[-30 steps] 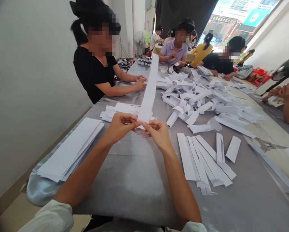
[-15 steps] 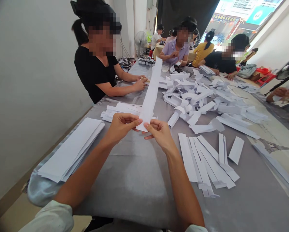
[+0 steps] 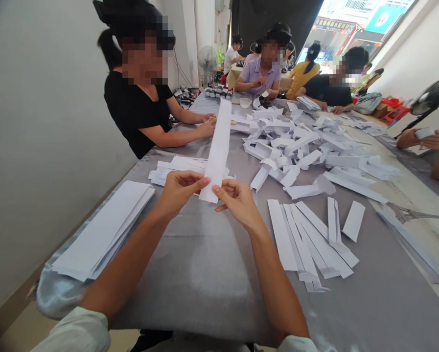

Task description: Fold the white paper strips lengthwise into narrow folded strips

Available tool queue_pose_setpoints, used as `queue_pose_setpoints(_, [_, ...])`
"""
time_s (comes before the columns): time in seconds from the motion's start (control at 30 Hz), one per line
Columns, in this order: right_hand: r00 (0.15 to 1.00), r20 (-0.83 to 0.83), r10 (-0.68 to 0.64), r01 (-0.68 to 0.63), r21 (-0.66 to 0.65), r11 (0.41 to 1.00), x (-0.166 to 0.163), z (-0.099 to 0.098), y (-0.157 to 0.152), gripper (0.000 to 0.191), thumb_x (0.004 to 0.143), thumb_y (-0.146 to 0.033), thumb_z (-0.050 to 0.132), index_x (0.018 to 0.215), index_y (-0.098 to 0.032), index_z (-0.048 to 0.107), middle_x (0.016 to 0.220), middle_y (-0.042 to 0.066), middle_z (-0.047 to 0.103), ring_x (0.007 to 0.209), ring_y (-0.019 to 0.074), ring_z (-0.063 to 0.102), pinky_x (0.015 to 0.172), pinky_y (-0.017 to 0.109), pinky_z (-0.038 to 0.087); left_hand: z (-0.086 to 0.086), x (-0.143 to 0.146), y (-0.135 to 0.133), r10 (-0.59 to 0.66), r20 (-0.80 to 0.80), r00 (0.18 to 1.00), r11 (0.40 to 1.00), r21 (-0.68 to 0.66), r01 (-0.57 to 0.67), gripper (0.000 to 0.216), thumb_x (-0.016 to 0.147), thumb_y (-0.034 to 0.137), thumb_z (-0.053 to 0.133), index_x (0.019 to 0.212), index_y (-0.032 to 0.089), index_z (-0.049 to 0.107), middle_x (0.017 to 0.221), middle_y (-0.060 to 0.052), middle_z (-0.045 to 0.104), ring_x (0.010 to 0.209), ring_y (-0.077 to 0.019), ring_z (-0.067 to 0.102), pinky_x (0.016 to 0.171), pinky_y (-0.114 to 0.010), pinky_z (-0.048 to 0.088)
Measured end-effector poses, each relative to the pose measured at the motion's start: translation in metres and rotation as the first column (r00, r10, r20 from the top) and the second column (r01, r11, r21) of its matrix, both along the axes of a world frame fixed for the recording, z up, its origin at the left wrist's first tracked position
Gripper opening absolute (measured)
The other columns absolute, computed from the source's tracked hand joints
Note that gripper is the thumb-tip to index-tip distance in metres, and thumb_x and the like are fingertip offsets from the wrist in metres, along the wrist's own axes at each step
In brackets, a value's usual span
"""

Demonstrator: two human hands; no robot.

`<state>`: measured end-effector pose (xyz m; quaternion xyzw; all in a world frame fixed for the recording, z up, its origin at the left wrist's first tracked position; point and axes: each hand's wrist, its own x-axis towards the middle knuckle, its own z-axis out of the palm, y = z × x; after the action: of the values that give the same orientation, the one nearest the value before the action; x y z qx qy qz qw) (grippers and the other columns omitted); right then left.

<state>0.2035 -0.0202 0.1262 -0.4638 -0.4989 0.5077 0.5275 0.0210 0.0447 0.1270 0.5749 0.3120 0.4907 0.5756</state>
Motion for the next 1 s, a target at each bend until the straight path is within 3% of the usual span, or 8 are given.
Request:
queue_pose_setpoints(0.17, [0.995,-0.036,-0.097,0.1,0.078,0.992,-0.0059,0.0016,0.0018,0.048,0.083,-0.068,0.085,0.079,-0.022,0.07,0.078,0.002,0.072,0.072,0.0184,0.069,0.059,0.03,0.063,0.0048,-0.0013,-0.0021,-0.047,-0.007,0.999,0.999,0.004,0.047,0.027,0.077,0.041,0.097,0.085,0.017,0.085,0.084,-0.006,0.081,0.072,-0.0166,0.072,0.065,-0.027,0.059])
queue_pose_setpoints(0.3, [0.996,0.013,-0.088,0.086,0.118,0.989,-0.0073,-0.0028,0.0023,0.053,0.084,-0.07,0.083,0.071,-0.023,0.061,0.073,0.001,0.069,0.068,0.0169,0.066,0.062,0.029,0.059,0.0075,-0.0011,-0.0046,-0.027,-0.017,0.999,1.0,0.003,0.027,0.028,0.078,0.043,0.096,0.088,0.018,0.086,0.089,-0.007,0.083,0.075,-0.0183,0.074,0.065,-0.028,0.061])
queue_pose_setpoints(0.43, [0.999,0.006,-0.033,0.033,0.069,0.997,-0.0063,-0.0055,0.0021,0.051,0.085,-0.071,0.081,0.078,-0.023,0.068,0.075,0.001,0.072,0.07,0.0177,0.068,0.061,0.028,0.058,0.0048,-0.0026,-0.0023,0.011,-0.028,1.0,0.999,0.047,-0.01,0.027,0.081,0.043,0.094,0.087,0.018,0.087,0.084,-0.006,0.082,0.072,-0.0168,0.072,0.064,-0.026,0.059])
queue_pose_setpoints(0.57, [0.998,-0.035,-0.057,0.058,0.017,0.998,-0.0065,-0.0022,0.002,0.051,0.082,-0.072,0.084,0.095,-0.023,0.077,0.091,0.006,0.081,0.078,0.0215,0.076,0.062,0.03,0.061,0.0056,-0.0049,-0.0013,-0.009,-0.068,0.998,0.998,0.055,0.013,0.029,0.083,0.046,0.091,0.092,0.018,0.089,0.085,-0.007,0.083,0.072,-0.0191,0.074,0.066,-0.029,0.061])
queue_pose_setpoints(0.77, [0.988,-0.07,-0.135,0.14,0.059,0.988,-0.0083,-0.0018,0.0032,0.048,0.082,-0.067,0.086,0.084,-0.021,0.073,0.087,0.006,0.081,0.075,0.0214,0.077,0.062,0.03,0.061,0.0077,-0.0039,-0.0046,-0.075,-0.067,0.995,0.996,0.039,0.078,0.028,0.085,0.044,0.09,0.097,0.019,0.09,0.092,-0.009,0.085,0.078,-0.021,0.077,0.072,-0.031,0.064])
queue_pose_setpoints(1.0, [0.984,-0.061,-0.17,0.174,0.073,0.982,-0.0095,-0.0041,0.0039,0.05,0.081,-0.069,0.086,0.081,-0.022,0.069,0.088,0.005,0.081,0.074,0.0207,0.075,0.061,0.03,0.06,0.0047,-0.0026,-0.0039,-0.023,-0.102,0.995,0.996,0.081,0.032,0.03,0.087,0.047,0.088,0.098,0.019,0.09,0.089,-0.007,0.084,0.076,-0.0195,0.075,0.069,-0.029,0.062])
